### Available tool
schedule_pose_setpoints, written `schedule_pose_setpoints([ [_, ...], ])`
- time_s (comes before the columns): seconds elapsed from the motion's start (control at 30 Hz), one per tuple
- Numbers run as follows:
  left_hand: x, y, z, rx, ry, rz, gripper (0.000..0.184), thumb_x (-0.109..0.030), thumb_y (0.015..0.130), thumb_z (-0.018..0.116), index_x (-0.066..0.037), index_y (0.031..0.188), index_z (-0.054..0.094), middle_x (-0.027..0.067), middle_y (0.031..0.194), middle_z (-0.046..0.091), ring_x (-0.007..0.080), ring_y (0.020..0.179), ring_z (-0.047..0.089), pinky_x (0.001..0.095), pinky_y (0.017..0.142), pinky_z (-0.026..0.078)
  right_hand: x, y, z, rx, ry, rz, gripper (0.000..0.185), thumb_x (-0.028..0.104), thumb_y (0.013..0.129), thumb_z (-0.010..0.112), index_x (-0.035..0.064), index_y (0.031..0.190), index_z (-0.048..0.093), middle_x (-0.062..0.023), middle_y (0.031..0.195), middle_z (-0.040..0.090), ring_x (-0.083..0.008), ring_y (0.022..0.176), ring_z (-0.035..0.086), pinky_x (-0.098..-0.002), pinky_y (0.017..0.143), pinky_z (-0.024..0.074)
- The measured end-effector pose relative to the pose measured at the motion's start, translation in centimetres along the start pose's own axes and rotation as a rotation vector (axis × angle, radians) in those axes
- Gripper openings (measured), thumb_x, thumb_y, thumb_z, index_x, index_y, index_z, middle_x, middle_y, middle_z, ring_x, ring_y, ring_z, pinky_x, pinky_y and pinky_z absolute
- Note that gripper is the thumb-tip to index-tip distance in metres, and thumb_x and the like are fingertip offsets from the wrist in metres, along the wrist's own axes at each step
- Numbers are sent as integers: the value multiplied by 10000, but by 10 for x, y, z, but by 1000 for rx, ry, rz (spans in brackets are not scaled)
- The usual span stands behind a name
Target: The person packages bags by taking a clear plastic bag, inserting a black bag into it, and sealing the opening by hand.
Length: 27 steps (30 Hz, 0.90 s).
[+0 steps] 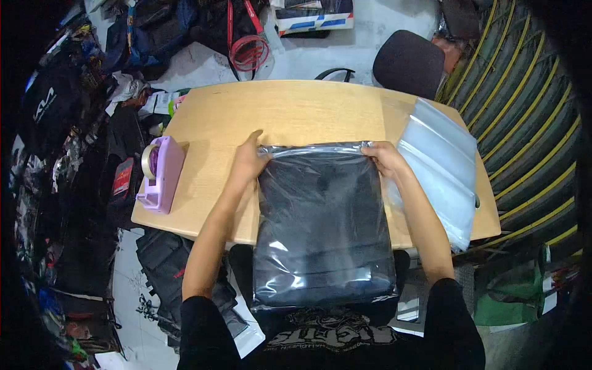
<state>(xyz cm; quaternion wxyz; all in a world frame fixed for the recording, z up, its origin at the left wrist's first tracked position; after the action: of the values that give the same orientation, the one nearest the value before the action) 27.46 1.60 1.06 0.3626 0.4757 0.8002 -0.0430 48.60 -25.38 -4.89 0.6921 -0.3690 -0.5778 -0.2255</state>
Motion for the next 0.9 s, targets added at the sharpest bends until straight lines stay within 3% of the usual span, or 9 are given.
schedule_pose_setpoints([
  [0.1,-83,-41,5,-295,695,720,431,-123,892,556,-199,1316,555,135,1302,571,297,1230,532,390,1015,434,-8,4,-2,2,72,30,191,40,880,628,-123,980,621,-154,866,670,-206,762,653,-310,688,539],
  [0.2,-62,-27,51,336,398,725,545,-9,855,472,-283,1317,562,56,1406,498,280,1330,427,481,1136,287,-7,3,-4,-40,79,13,186,27,879,619,-126,985,620,-157,867,667,-207,766,649,-332,683,536],
  [0.33,-47,-21,53,511,168,622,754,160,683,540,-218,1335,548,41,1462,433,279,1362,384,461,1154,265,6,14,-15,-37,-227,-36,225,-13,824,632,-105,1030,623,-134,867,666,-212,773,643,-339,670,525],
  [0.5,-36,-17,57,472,-18,488,518,-132,816,479,-142,1328,553,112,1455,434,267,1372,366,471,1163,224,82,-9,32,-367,-1336,-436,311,23,737,678,-59,1034,637,-233,919,679,-354,885,666,-413,781,512],
  [0.6,-41,-24,61,272,45,602,470,-196,821,499,-131,1279,587,126,1352,531,276,1299,444,467,1132,273,122,-33,130,-282,-1328,-897,346,21,755,653,-45,1093,618,-243,1019,656,-388,968,632,-428,850,498],
  [0.67,-43,-30,61,177,89,681,440,-207,829,511,-116,1251,599,122,1288,576,282,1259,476,471,1112,298,127,-51,219,91,-1162,-942,308,62,796,631,0,1098,628,-197,1054,657,-381,976,625,-416,848,500],
  [0.7,-39,-29,54,435,79,404,382,-229,835,533,-92,1178,634,116,1229,602,281,1226,496,475,1091,319,121,-54,261,218,-1084,-988,303,86,801,643,-2,1091,634,-195,1015,668,-349,923,652,-398,812,518],
  [0.8,-20,-41,81,-327,-48,756,329,-234,815,552,-85,1072,692,110,1268,592,248,1239,493,460,1089,313,99,-77,381,474,-1017,-1077,240,137,828,642,19,1036,662,-171,935,689,-286,817,685,-364,745,544],
  [0.9,-41,-33,68,-56,88,410,362,-237,798,557,-95,1101,694,108,1288,582,239,1251,487,463,1097,296,69,-72,462,657,-788,-829,250,171,816,666,36,1027,660,-166,919,690,-290,819,686,-357,760,540],
])
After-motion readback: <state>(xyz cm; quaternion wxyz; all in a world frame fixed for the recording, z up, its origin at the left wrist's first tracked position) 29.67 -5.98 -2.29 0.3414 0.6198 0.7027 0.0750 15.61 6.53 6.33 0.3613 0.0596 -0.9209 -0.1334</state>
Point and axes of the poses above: each hand's wrist, its own y-axis towards the middle knuckle, its own z-axis out of the palm, x = y × z, the point moved 8 cm from there along y, towards the middle knuckle
